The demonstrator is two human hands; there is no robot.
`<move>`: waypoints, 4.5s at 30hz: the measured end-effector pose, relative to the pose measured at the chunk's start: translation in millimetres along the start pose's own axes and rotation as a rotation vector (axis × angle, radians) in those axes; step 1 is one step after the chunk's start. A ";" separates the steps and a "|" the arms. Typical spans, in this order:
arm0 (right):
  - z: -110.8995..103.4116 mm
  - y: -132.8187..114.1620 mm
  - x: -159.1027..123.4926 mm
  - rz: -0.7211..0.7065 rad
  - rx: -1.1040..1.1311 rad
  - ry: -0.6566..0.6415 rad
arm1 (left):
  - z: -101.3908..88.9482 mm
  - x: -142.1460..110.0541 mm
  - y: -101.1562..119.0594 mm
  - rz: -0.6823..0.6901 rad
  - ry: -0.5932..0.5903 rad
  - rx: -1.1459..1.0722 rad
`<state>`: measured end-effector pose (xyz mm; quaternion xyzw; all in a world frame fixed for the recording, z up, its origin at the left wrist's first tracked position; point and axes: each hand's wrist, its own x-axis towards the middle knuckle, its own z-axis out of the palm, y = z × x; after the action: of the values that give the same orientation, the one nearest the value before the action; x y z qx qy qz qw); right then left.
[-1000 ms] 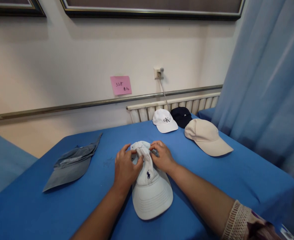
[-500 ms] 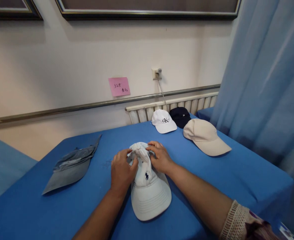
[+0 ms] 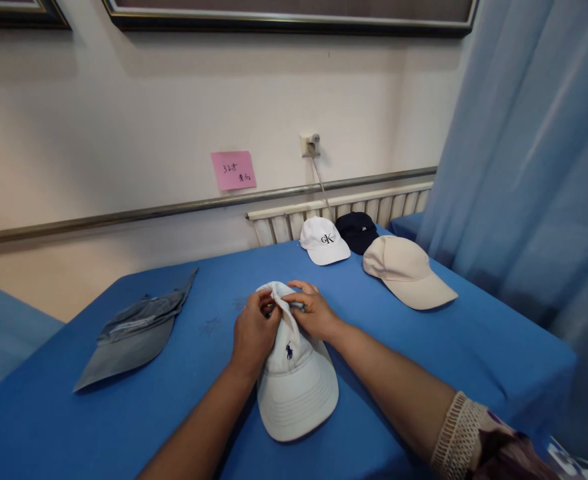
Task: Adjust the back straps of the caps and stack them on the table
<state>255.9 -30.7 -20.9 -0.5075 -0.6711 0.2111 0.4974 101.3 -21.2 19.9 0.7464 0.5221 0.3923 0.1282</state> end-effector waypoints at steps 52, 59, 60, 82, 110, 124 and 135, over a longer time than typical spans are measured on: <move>-30.4 -9.6 -6.1 -0.017 -0.221 -0.017 | -57.8 -5.2 -23.7 0.120 -0.097 0.161; -28.9 -5.7 -5.5 -0.049 -0.257 0.064 | -59.0 -7.3 -23.1 0.069 0.033 0.088; -29.6 -5.9 -5.4 -0.045 -0.263 0.071 | -60.0 -7.8 -22.0 0.064 0.055 0.081; -20.0 5.6 -6.9 -0.060 -0.117 0.127 | -57.1 3.9 -54.2 -0.109 -0.131 -0.169; -19.0 -9.8 -14.1 0.101 0.164 -0.043 | -62.2 3.6 -45.3 -0.364 -0.170 -0.731; -32.2 -69.2 -118.6 0.737 0.780 0.042 | -63.4 3.1 -43.7 -0.391 -0.148 -0.696; -17.5 -96.1 -184.0 1.027 1.153 0.073 | -62.4 4.8 -42.1 -0.396 -0.115 -0.725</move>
<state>224.2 -236.6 -21.3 -0.4227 -0.1187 0.7147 0.5445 28.5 -12.8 37.9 0.5585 0.4757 0.4762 0.4847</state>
